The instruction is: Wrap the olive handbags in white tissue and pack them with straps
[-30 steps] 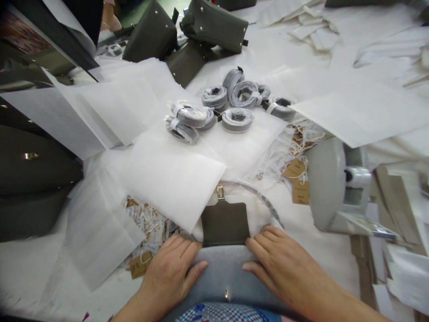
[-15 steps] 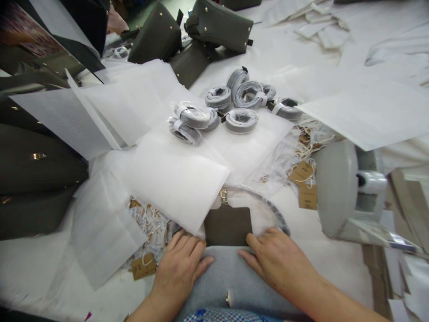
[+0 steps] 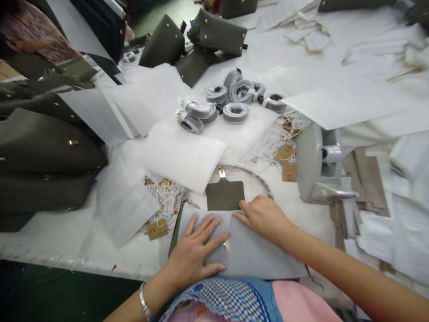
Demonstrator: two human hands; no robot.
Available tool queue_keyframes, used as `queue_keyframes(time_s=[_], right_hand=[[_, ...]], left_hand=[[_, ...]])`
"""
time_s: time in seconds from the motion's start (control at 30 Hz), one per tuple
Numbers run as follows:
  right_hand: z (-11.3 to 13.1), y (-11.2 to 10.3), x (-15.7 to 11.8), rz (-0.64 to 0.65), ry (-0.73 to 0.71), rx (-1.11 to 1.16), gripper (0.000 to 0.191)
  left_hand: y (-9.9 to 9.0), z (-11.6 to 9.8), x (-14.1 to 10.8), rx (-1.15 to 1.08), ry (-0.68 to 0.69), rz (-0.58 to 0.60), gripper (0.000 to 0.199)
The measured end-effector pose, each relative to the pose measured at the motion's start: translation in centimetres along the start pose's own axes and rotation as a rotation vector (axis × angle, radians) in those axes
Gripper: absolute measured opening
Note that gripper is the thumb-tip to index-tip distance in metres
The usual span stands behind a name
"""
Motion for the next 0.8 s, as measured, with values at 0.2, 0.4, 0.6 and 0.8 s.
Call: queue_keyframes(time_s=[0.2,0.4,0.6,0.8], right_hand=[[0.4,-0.3,-0.7,-0.049,0.029,-0.022,0.036],[0.9,-3.4,0.4,-0.239,-0.015,0.314,0.029],[0.3,-5.8,4.8,-0.287,0.093,0.618,0.043],[2.2,-5.5,0.5,-0.306,-0.077,0.796,0.043]], left_hand=[[1.3,-0.1,0.1,0.048,-0.03,-0.034,0.07],[1.5,-0.3,0.0,0.111,-0.011,-0.111,0.069],[1.4,-0.4,-0.2,0.149,0.0,-0.15,0.068],[1.4,-0.4,-0.4,0.137,0.012,-0.183,0.066]])
Point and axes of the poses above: each hand's wrist, its own x-axis towards the middle knuckle, its own y-axis out of the palm, z = x × y, the point moved 3 cm from there along x, towards the middle knuckle, and after that the axes turned 15 degrees about z, right-handed, at the moved point
